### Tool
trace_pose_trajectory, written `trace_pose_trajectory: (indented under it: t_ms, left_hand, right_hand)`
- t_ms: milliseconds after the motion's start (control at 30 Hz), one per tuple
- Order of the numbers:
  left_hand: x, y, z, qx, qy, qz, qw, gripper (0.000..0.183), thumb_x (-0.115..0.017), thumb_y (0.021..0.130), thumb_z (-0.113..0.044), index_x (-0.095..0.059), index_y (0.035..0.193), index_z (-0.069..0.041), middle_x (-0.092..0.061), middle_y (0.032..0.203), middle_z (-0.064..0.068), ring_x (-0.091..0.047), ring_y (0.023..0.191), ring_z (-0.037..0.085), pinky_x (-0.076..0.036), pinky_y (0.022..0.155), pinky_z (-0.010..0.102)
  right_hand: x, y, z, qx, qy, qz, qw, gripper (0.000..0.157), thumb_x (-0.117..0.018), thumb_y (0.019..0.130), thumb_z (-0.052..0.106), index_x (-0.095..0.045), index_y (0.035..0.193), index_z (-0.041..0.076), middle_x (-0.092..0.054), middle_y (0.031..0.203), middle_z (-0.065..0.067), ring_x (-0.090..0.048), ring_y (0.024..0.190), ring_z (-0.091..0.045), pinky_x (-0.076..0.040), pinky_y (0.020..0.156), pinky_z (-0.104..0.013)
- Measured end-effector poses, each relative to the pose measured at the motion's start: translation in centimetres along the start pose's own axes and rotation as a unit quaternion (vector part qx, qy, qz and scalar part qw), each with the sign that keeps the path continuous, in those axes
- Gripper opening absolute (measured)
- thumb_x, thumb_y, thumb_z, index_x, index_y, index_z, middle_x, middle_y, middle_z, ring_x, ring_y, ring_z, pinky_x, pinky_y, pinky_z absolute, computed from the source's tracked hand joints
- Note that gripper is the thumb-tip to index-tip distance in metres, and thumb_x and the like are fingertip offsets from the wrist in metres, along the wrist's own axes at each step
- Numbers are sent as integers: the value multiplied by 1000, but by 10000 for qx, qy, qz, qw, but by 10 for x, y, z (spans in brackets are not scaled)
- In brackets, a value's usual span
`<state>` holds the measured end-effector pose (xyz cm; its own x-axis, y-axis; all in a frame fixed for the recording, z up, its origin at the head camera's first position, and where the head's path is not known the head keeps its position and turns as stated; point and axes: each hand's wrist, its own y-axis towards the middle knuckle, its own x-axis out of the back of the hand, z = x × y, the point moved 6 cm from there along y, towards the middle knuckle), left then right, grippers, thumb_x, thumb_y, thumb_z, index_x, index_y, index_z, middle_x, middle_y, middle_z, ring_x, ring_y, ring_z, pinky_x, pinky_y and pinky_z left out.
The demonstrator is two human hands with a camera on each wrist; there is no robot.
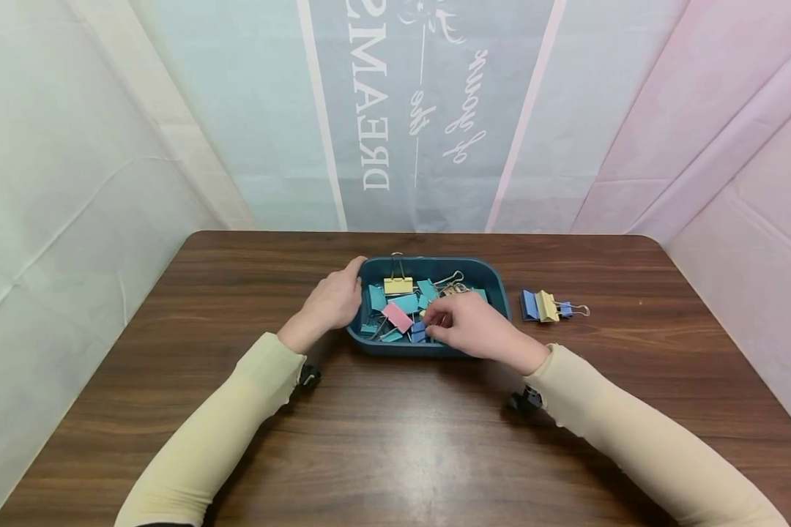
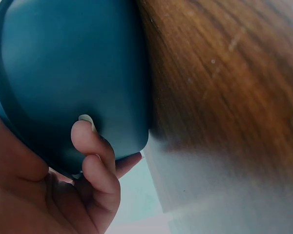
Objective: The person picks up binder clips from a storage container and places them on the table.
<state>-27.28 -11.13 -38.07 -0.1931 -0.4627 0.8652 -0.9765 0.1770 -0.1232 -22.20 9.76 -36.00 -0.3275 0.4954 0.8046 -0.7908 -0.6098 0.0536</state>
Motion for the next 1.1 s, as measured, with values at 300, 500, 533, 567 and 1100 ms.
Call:
trace_pose_trajectory:
  t_ms: [300,500,533,567,1100]
  left_hand:
    - [0,-1,1,-6,-17,-4,10000,49,-39,107,-22,-30,155,-15,-57,134,18,-62,78,26,-52,68,37]
    - [0,0,1,6,0,13,10000,49,-39,107,-22,-29,155,-15,-58,132,17,-61,76,25,-52,65,36]
    - [-1,0,1,16,0,18,10000,49,-39,107,-22,-29,155,-16,-58,132,17,-61,75,25,-51,64,35]
    - [-1,0,1,23,-5,23,10000,49,-39,107,-23,-29,155,-16,-58,132,17,-61,74,25,-51,64,35]
    - [-1,0,0,-25,-80,-43,10000,49,-40,107,-22,-29,155,-16,-57,132,18,-62,77,26,-53,66,37]
  right_hand:
    - [4,-1,-6,-518,612,-9,9968,9,-66,95,10,-72,102,11,-68,84,4,-65,70,-8,-54,68,-31]
    - [8,-3,-12,-755,1352,-36,9879,10,-65,96,7,-71,103,8,-69,87,-2,-70,72,-14,-57,70,-31]
    - [8,-3,-13,-773,1450,-47,9864,9,-65,96,8,-71,102,8,-69,88,-3,-70,73,-15,-57,71,-32]
    - [9,-3,-14,-796,1537,-57,9849,8,-66,96,8,-71,102,8,-69,88,-3,-70,74,-16,-57,71,-32]
    - [37,-11,-13,-926,2217,-420,9698,12,-66,96,8,-69,105,0,-71,97,-13,-69,87,-37,-56,80,-44]
